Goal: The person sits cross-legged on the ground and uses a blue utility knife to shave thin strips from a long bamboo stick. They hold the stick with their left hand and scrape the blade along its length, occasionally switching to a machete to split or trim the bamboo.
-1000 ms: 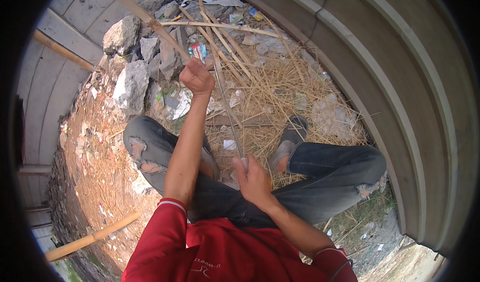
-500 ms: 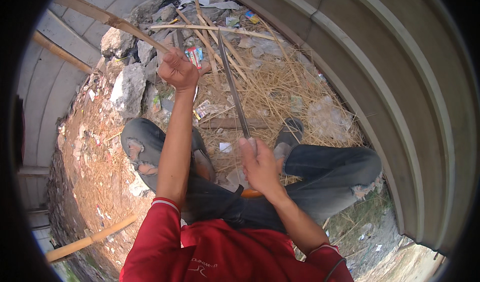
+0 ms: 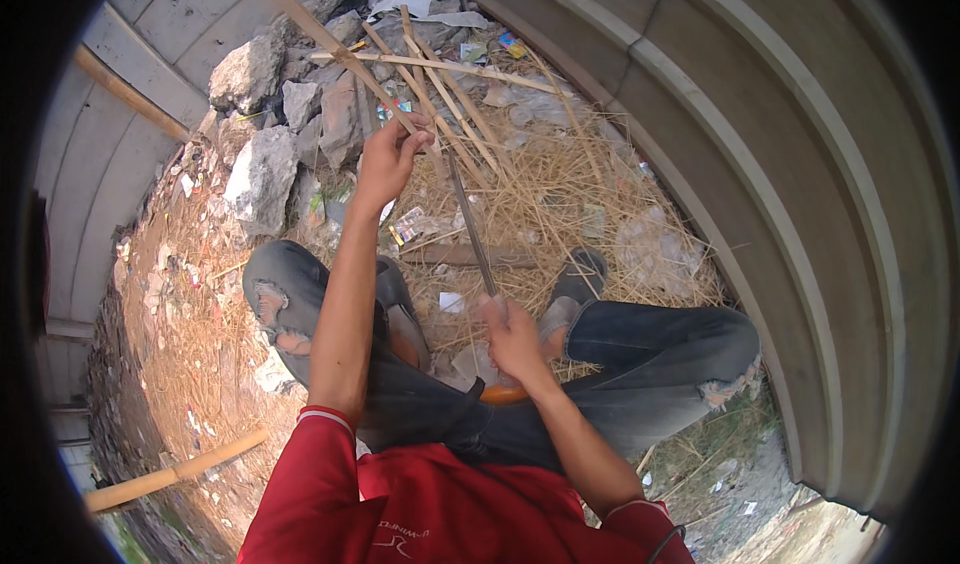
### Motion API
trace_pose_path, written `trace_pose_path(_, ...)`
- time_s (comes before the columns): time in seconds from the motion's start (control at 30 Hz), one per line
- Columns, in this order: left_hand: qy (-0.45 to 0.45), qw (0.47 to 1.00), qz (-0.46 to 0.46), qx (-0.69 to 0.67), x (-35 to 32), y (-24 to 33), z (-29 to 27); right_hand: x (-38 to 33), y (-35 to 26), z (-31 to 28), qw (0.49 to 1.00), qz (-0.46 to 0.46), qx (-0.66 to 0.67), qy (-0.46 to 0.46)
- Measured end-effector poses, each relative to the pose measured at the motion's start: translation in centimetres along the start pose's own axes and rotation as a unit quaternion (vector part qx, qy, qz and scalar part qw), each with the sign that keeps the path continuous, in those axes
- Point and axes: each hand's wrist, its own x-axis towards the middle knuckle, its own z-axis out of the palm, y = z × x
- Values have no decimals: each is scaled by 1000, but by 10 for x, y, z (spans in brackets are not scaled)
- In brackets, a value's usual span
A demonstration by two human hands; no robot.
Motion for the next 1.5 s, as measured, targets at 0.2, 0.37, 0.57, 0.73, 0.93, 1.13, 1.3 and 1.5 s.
trace_pose_path(0.2, -20, 997, -49, 47, 1, -1, -11, 3, -20, -6, 994, -108, -14, 19)
trace_pose_path(0.37, 30, 983, 67, 167, -1, 1, 1, -31, -71, 12, 971, -174, 161, 39)
trace_pose_path(0.57, 38, 988, -37, 144, -1, 10, 10, 31, 61, 13, 997, -20, -76, -4)
trace_pose_path(0.73, 45, 993, -57, 93, -3, -22, -2, 17, 11, 1, 993, 34, 113, -26)
trace_pose_path(0.93, 28, 996, -34, 73, 4, -19, 2, -22, -84, 21, 943, -261, 204, 35)
trace_pose_path(1.13, 15, 998, -48, 49, 6, -21, -4, 27, 15, 16, 999, -24, -7, 33)
trace_pose_path(1.3, -10, 997, -78, 1, 4, -18, -14, 19, -27, -8, 989, -9, 148, 16)
trace_pose_path(1.5, -53, 996, -58, 38, 8, -22, -8, -13, -89, 9, 927, -280, 246, 39)
